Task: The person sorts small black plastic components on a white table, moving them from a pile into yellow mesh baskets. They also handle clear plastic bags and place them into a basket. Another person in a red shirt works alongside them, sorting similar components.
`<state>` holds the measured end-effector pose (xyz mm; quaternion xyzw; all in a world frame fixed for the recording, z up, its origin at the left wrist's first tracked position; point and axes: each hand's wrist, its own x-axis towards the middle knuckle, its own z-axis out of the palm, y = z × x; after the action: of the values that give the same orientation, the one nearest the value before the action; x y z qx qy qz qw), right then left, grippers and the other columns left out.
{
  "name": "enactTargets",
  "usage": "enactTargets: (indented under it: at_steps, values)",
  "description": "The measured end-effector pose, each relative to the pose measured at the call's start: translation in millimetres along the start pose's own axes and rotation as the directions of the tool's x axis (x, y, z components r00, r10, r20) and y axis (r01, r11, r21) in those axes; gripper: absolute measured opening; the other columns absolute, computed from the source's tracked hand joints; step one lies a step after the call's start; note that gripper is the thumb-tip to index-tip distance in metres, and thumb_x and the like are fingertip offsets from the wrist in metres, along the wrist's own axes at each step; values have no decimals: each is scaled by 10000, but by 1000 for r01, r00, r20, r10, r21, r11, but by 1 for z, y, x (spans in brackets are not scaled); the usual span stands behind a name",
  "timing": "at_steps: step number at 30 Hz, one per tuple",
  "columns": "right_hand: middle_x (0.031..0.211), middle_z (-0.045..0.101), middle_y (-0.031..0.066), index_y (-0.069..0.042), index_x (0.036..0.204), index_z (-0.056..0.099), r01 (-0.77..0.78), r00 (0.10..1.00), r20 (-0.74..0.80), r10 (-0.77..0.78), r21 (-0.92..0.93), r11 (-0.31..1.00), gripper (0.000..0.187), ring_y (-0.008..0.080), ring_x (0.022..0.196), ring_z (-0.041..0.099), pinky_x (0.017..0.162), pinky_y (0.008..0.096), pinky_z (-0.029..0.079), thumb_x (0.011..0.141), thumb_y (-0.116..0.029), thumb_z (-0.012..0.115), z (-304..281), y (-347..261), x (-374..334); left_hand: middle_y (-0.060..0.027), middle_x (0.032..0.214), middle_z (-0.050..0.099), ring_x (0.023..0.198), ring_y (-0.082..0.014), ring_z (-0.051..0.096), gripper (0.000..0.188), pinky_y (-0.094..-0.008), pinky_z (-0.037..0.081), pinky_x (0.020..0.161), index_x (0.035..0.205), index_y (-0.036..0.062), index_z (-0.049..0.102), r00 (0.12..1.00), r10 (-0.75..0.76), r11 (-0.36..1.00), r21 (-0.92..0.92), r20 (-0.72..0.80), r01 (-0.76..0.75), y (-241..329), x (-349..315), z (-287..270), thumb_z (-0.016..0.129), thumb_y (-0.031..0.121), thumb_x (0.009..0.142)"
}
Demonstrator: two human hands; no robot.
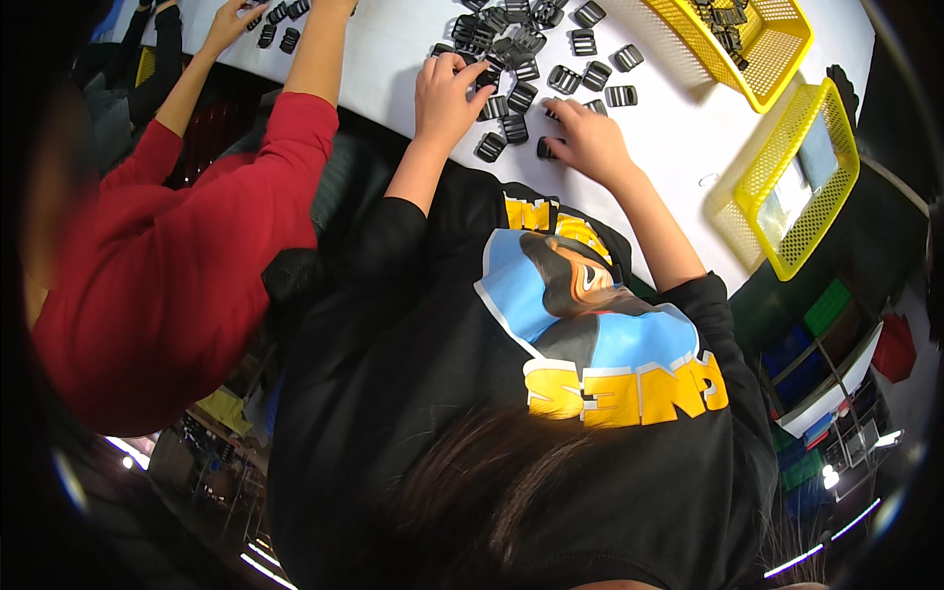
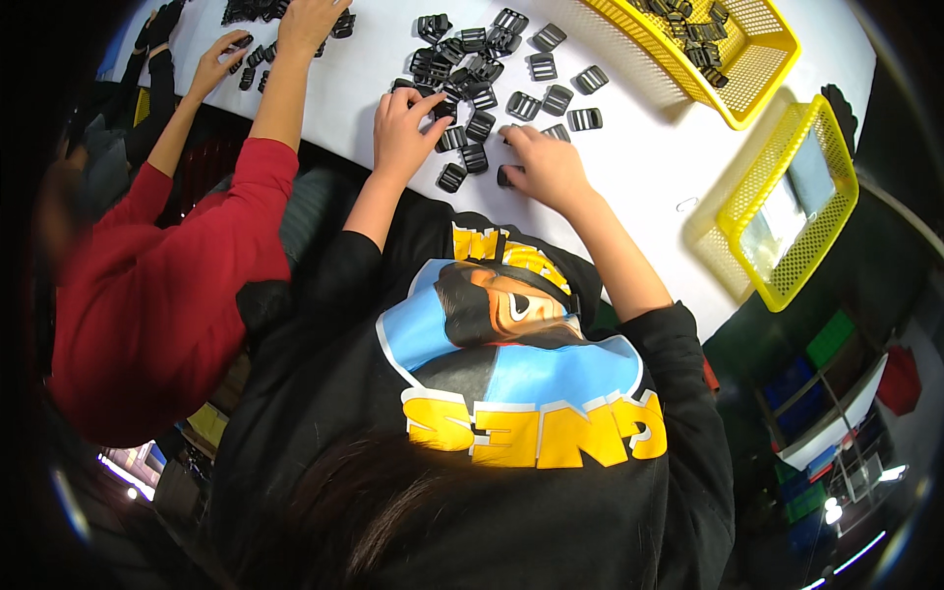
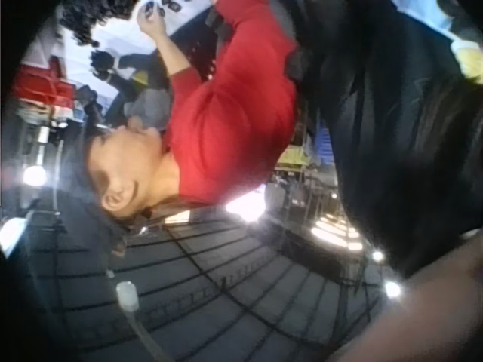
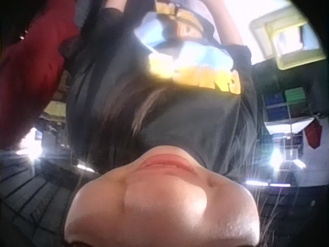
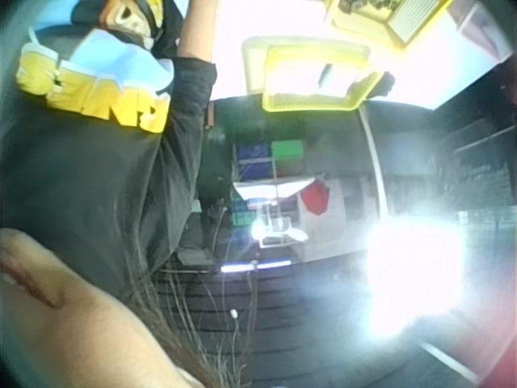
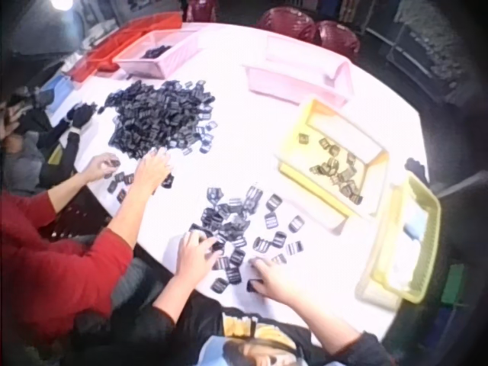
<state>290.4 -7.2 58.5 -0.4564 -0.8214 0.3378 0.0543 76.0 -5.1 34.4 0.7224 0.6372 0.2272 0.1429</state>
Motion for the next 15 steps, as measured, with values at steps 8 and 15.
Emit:
enactTargets:
  at_steps: [8, 15]
  values:
    - [785, 584, 82, -82, 857, 572, -218, 956, -203, 211, -13, 976, 287, 262, 676, 577, 579, 355, 461, 678, -300, 620, 16, -13, 41, -49, 752, 486, 761, -222, 455, 154, -317, 380, 693, 816, 91, 627, 999, 35, 996, -81, 31, -33, -6, -11, -4, 620, 147, 673]
    - [676, 601, 107, -83, 715, 630, -273, 961, 1, 278, -176, 946, 230, 263, 655, 587, 592, 352, 468, 663, -307, 626, -5, -22, 52, -59, 788, 498, 783, -238, 457, 226, -334, 379, 703, 837, 72, 566, 983, -127, 992, 0, -136, 128, -5, -4, 1, 636, 217, 679]
